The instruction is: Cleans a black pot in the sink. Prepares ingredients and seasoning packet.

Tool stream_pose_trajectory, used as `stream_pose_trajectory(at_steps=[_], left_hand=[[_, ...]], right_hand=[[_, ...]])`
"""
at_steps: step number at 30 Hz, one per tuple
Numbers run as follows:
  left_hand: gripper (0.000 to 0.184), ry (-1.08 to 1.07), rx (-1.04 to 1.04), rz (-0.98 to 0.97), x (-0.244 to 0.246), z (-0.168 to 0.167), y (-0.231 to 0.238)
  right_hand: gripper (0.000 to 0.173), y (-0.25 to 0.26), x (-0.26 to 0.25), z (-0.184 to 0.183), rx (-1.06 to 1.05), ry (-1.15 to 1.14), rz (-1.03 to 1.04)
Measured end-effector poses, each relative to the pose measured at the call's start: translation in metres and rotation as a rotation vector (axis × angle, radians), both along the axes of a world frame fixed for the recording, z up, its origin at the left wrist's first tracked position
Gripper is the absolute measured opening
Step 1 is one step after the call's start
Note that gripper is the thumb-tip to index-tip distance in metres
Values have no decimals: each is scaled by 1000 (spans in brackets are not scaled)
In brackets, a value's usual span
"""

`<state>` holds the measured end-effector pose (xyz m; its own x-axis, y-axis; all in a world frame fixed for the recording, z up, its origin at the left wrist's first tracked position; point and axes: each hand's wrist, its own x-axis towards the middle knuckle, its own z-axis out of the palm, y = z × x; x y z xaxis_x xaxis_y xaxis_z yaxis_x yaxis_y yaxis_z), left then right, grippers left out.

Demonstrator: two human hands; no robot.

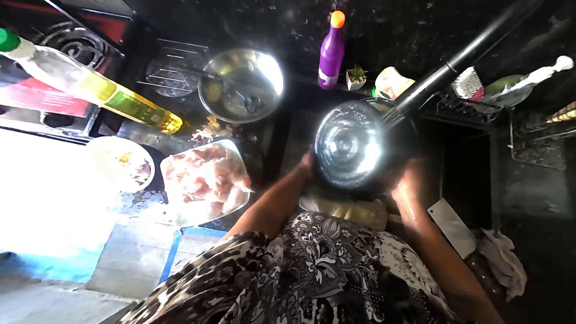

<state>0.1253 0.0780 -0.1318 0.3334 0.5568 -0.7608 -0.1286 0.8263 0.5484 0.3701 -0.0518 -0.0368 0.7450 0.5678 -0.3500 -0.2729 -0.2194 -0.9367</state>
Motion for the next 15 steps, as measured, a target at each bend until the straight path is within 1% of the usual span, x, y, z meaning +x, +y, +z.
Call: stream_pose_trajectory(at_steps=[3, 6, 10, 15], left_hand=[[87, -1, 16, -14, 3, 0, 0], [88, 0, 5, 1, 7, -1, 3], [87, 15, 16, -8, 9, 5, 2], [78, 54, 46, -20, 12, 13, 2]], right_hand=[[47, -13, 0, -9, 59, 68, -32], [51, -22, -6, -10, 18, 130, -87], [52, -27, -10, -10, 49, 170, -114], [55, -31, -15, -1, 10, 237, -174]])
